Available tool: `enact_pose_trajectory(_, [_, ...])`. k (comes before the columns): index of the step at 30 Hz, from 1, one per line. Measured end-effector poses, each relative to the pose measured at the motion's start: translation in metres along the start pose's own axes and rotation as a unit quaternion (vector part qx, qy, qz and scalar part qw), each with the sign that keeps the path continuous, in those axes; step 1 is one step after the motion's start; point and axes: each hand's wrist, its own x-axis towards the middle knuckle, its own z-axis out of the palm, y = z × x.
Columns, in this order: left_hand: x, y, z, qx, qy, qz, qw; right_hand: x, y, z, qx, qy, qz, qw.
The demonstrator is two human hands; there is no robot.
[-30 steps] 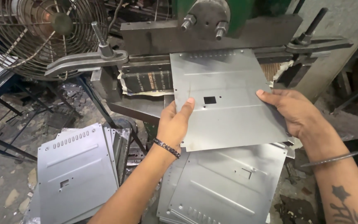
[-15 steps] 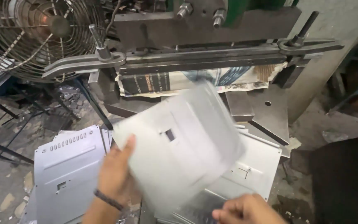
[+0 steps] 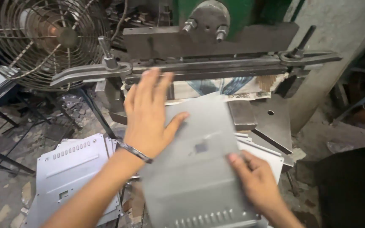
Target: The recorder is picking up, inspecting, flipping, and stacking metal plates at a factory workstation.
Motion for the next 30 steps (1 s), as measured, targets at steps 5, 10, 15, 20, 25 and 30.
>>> enact_pose_trajectory(5, [-0.065, -0.015, 0.098, -0.150, -0.032, -0.373, 0.915, 0.057, -0.027, -0.040, 0.142, 0.090, 0.092, 0.981])
enact_pose_trajectory(10, [-0.022, 0.009, 0.100, -0.534, -0.066, -0.527, 0.658, 0.114, -0.065, -0.070, 0.130, 0.069, 0.104, 0.984])
enact_pose_trajectory(15, [-0.006, 0.006, 0.121, -0.491, -0.024, -0.563, 0.664, 0.165, -0.062, -0.089, 0.055, 0.041, 0.127, 0.990])
enact_pose_trajectory(20, [-0.007, 0.011, 0.122, -0.556, -0.001, -0.547, 0.625, 0.168, -0.063, -0.089, 0.055, 0.037, 0.153, 0.986])
enact_pose_trajectory(25, [-0.006, 0.009, 0.126, -0.539, 0.000, -0.559, 0.631, 0.167, -0.065, -0.088, 0.071, 0.043, 0.149, 0.985])
enact_pose_trajectory(30, [-0.004, 0.010, 0.120, -0.554, -0.005, -0.557, 0.618, 0.160, -0.072, -0.082, 0.046, 0.056, 0.149, 0.986])
